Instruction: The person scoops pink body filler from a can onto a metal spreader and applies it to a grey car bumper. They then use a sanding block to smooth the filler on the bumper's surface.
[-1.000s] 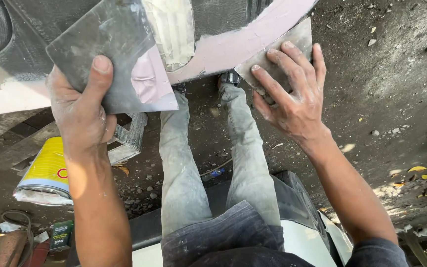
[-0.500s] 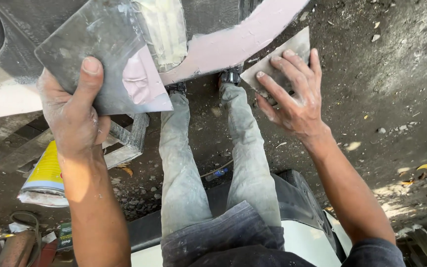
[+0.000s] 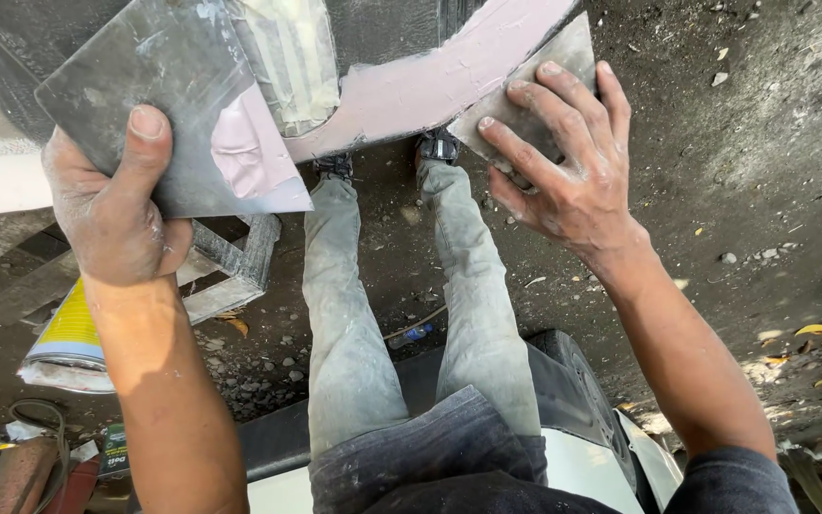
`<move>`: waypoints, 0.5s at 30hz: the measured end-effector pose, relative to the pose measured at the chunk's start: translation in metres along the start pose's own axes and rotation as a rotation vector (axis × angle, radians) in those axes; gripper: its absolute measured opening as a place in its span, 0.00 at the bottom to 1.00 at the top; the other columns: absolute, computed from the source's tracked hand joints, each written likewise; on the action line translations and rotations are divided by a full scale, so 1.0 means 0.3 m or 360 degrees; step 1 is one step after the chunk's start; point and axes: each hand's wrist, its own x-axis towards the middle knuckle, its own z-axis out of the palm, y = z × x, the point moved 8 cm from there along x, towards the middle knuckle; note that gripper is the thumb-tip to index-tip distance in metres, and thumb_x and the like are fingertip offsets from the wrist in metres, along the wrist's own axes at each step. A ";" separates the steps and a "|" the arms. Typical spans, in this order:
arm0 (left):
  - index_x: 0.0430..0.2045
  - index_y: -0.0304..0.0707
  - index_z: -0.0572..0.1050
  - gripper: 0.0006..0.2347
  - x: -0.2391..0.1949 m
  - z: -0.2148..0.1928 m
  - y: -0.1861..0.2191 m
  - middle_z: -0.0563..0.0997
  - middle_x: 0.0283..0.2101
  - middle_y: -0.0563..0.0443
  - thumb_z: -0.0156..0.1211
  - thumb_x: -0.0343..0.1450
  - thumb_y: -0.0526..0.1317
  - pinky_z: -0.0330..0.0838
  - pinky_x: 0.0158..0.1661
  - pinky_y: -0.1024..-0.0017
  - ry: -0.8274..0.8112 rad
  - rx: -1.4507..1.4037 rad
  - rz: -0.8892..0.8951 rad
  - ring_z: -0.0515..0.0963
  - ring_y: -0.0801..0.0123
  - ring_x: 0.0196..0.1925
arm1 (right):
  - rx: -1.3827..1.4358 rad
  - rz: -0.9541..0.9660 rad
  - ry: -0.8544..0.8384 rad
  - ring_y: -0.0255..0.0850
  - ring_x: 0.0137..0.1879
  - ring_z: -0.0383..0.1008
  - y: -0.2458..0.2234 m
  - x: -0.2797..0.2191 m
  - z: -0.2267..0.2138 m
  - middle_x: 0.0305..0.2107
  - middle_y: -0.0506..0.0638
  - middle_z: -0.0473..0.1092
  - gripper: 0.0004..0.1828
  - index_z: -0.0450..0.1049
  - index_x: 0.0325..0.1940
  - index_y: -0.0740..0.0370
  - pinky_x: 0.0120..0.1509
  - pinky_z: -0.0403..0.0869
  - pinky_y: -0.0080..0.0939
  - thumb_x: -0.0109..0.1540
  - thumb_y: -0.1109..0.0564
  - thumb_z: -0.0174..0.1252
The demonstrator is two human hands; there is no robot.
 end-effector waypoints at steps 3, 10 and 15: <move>0.49 0.31 0.78 0.16 0.006 -0.022 -0.022 0.81 0.45 0.49 0.73 0.76 0.44 0.65 0.31 0.79 -0.0005 0.0011 0.0038 0.75 0.76 0.35 | 0.0022 -0.0002 -0.0050 0.53 0.77 0.63 0.058 -0.052 0.056 0.66 0.54 0.68 0.27 0.77 0.67 0.49 0.84 0.52 0.72 0.64 0.50 0.74; 0.50 0.30 0.77 0.17 0.005 -0.005 -0.014 0.81 0.45 0.50 0.72 0.76 0.45 0.69 0.39 0.79 0.0007 0.0044 0.0062 0.77 0.74 0.41 | 0.0081 -0.0112 0.0035 0.52 0.76 0.62 0.094 -0.031 -0.001 0.66 0.54 0.68 0.27 0.77 0.66 0.47 0.83 0.51 0.73 0.64 0.46 0.72; 0.50 0.28 0.78 0.16 -0.010 0.023 0.011 0.81 0.45 0.50 0.72 0.76 0.42 0.64 0.35 0.79 0.0111 0.0018 -0.0020 0.73 0.75 0.36 | -0.0024 -0.0122 -0.0056 0.52 0.77 0.62 0.110 0.009 0.013 0.66 0.55 0.68 0.27 0.76 0.68 0.48 0.83 0.50 0.72 0.66 0.48 0.72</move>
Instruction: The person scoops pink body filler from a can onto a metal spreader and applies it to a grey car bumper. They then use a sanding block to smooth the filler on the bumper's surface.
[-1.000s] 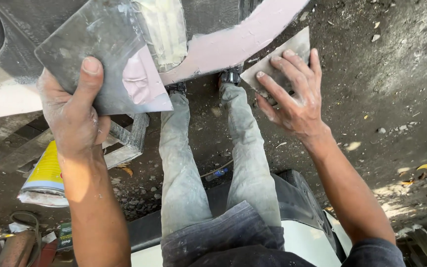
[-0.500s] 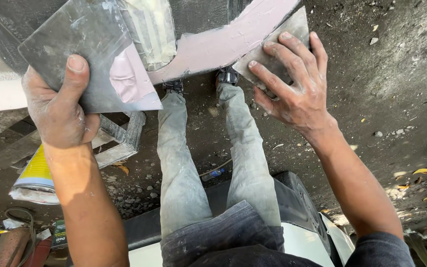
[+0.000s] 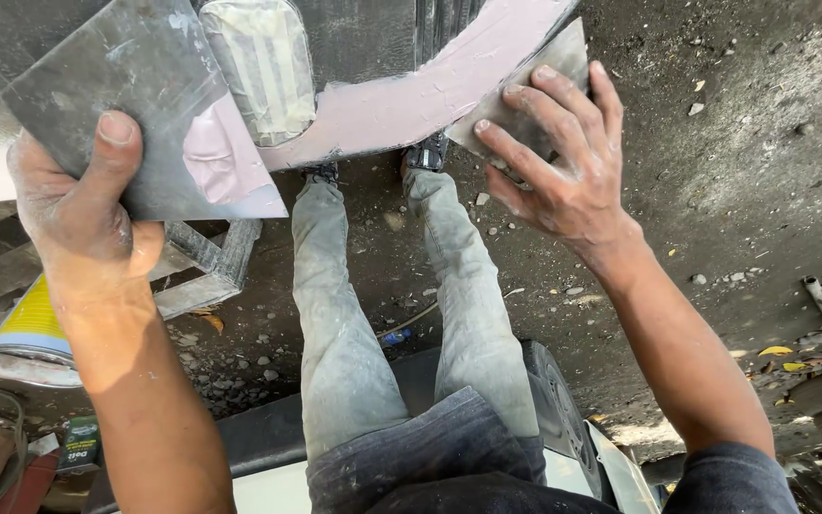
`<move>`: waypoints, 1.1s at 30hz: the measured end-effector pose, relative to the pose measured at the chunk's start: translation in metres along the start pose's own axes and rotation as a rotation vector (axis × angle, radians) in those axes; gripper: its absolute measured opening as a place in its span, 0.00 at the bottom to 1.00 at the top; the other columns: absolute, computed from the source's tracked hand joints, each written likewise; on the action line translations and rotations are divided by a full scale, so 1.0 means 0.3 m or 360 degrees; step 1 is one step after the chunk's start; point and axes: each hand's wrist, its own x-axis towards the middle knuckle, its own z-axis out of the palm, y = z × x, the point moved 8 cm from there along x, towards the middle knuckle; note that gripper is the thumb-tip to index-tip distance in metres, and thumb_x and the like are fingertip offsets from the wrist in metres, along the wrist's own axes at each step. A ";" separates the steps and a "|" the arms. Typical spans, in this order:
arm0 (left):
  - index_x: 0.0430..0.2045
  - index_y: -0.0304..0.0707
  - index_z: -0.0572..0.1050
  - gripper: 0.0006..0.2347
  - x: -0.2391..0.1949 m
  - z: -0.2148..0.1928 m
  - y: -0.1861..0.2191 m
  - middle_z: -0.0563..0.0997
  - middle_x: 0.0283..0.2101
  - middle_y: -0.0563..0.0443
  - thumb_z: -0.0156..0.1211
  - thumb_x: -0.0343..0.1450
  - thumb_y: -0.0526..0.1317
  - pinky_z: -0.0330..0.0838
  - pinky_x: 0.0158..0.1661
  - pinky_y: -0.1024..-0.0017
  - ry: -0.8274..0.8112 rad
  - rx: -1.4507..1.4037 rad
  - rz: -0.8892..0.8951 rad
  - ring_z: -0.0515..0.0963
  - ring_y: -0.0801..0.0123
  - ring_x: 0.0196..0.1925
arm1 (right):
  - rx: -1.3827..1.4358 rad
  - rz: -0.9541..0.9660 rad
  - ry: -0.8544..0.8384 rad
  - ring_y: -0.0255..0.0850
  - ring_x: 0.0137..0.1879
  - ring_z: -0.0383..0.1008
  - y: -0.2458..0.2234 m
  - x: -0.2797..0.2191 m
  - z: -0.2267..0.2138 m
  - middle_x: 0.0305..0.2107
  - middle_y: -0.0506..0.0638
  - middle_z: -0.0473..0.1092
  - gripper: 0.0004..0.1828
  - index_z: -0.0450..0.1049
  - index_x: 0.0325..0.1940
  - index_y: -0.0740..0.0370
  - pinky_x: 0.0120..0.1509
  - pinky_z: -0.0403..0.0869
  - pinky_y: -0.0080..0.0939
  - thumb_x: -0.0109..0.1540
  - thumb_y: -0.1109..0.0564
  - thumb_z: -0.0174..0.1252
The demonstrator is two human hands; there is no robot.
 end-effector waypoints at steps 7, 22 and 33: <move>0.51 0.26 0.77 0.15 -0.001 -0.023 -0.024 0.82 0.48 0.48 0.73 0.78 0.40 0.72 0.46 0.78 -0.0079 -0.0046 0.0096 0.78 0.73 0.44 | 0.0005 0.0207 -0.0284 0.53 0.77 0.62 0.042 -0.105 0.082 0.67 0.57 0.67 0.29 0.74 0.67 0.48 0.83 0.48 0.73 0.62 0.49 0.71; 0.54 0.30 0.75 0.13 -0.002 -0.040 -0.021 0.80 0.47 0.49 0.70 0.80 0.38 0.64 0.30 0.80 -0.0118 -0.0028 0.0061 0.75 0.76 0.38 | 0.0134 0.0129 -0.0077 0.54 0.75 0.65 0.055 -0.069 -0.049 0.66 0.55 0.67 0.28 0.75 0.66 0.51 0.84 0.54 0.72 0.64 0.43 0.72; 0.51 0.32 0.76 0.12 -0.006 -0.037 -0.031 0.81 0.43 0.52 0.67 0.80 0.40 0.58 0.27 0.78 -0.0266 -0.0088 0.0107 0.73 0.81 0.32 | -0.0030 0.0016 0.0352 0.55 0.75 0.60 -0.120 -0.135 0.114 0.64 0.59 0.65 0.26 0.77 0.62 0.53 0.84 0.49 0.73 0.63 0.46 0.73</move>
